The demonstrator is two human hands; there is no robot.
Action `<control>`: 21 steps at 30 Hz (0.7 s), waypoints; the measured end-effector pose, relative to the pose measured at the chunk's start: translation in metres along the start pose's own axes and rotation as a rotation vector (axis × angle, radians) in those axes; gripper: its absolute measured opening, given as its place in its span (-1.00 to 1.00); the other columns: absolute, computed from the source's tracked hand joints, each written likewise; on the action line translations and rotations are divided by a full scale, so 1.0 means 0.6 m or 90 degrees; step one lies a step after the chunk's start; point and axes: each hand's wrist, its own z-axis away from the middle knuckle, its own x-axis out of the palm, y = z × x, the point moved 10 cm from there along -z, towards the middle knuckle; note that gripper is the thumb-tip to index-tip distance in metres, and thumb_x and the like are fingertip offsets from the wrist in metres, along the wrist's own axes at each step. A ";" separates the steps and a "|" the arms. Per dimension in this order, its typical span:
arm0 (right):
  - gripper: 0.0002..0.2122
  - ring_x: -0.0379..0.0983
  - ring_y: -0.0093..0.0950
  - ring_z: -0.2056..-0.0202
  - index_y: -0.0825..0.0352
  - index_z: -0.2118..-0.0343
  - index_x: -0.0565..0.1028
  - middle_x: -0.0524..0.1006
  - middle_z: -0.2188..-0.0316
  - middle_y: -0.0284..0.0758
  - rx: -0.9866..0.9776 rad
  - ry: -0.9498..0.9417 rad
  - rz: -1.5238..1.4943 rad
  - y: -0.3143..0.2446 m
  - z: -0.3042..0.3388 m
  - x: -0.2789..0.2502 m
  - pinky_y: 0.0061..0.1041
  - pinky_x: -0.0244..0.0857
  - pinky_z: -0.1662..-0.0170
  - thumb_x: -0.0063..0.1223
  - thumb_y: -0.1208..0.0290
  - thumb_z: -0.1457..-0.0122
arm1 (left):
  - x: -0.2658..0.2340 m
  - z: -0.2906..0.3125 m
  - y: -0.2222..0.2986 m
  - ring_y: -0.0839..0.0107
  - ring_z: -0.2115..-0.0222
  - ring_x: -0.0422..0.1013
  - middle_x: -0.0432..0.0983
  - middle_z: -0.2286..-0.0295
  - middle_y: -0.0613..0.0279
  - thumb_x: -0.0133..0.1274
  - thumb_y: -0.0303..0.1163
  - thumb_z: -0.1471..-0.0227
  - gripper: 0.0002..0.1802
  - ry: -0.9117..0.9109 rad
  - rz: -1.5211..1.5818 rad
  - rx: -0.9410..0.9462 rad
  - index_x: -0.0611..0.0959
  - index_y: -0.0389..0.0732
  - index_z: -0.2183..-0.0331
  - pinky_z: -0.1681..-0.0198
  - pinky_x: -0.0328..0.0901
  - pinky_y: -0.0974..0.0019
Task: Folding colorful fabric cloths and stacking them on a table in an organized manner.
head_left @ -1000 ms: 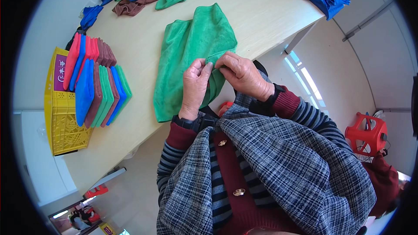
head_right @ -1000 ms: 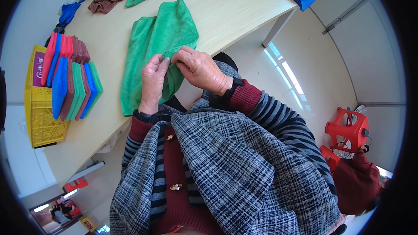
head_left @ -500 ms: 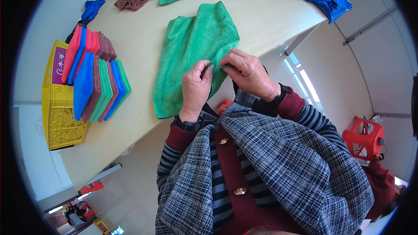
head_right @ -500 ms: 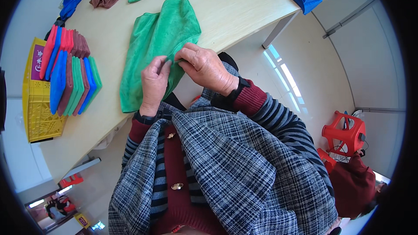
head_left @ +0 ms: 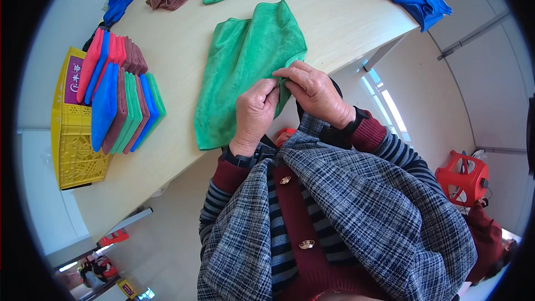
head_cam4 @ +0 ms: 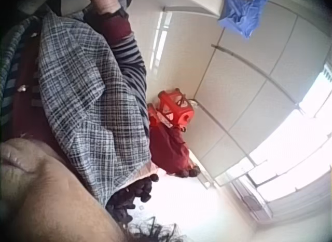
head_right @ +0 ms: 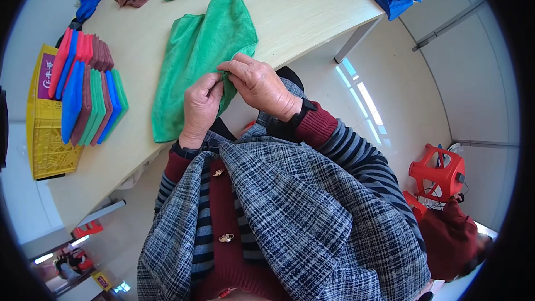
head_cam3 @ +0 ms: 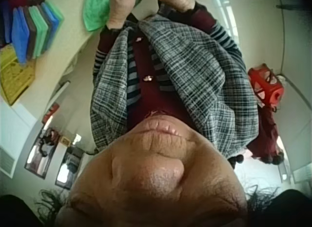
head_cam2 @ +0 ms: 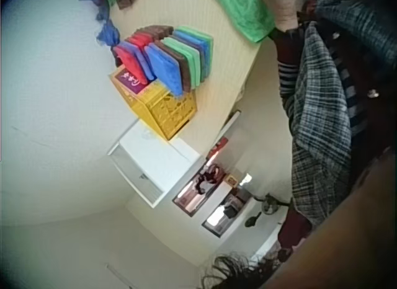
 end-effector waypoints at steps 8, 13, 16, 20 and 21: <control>-0.79 0.50 -0.23 0.35 0.32 0.20 0.52 0.47 0.38 -0.22 0.010 -0.002 -0.023 0.002 -0.001 0.008 -0.38 0.40 0.31 0.07 0.69 -0.10 | -0.006 0.005 0.002 0.07 0.48 0.52 0.56 0.42 0.01 0.17 -0.56 -0.05 -0.87 0.012 0.015 -0.002 0.62 -0.27 0.28 0.43 0.39 0.23; -0.82 0.48 -0.31 0.37 0.34 0.23 0.51 0.46 0.39 -0.24 0.000 0.025 -0.004 0.001 -0.009 -0.014 -0.46 0.36 0.31 0.04 0.72 -0.12 | -0.045 0.034 0.000 0.06 0.36 0.51 0.57 0.35 0.05 0.25 -0.44 0.01 -0.76 0.028 -0.079 -0.014 0.62 -0.24 0.24 0.31 0.40 0.17; -0.82 0.46 -0.38 0.38 0.35 0.22 0.50 0.46 0.38 -0.26 0.006 0.042 0.005 0.004 -0.020 -0.032 -0.51 0.34 0.30 0.02 0.74 -0.14 | -0.114 0.077 0.001 0.08 0.26 0.49 0.56 0.29 0.08 0.30 -0.39 0.07 -0.69 0.076 -0.156 0.037 0.62 -0.22 0.23 0.20 0.39 0.14; -0.82 0.42 -0.51 0.38 0.37 0.22 0.49 0.44 0.36 -0.32 -0.002 0.061 -0.010 0.007 -0.029 -0.046 -0.59 0.30 0.28 -0.01 0.75 -0.17 | -0.211 0.150 -0.037 0.13 0.12 0.42 0.52 0.20 0.15 0.33 -0.41 0.16 -0.64 0.097 -0.386 -0.024 0.63 -0.21 0.24 0.04 0.31 0.14; -0.83 0.41 -0.49 0.40 0.37 0.23 0.49 0.44 0.37 -0.30 0.002 0.068 -0.017 0.008 -0.031 -0.047 -0.57 0.30 0.30 0.00 0.74 -0.16 | -0.226 0.164 -0.047 0.16 0.11 0.41 0.51 0.18 0.17 0.33 -0.42 0.17 -0.64 0.089 -0.423 -0.054 0.63 -0.20 0.25 0.02 0.30 0.15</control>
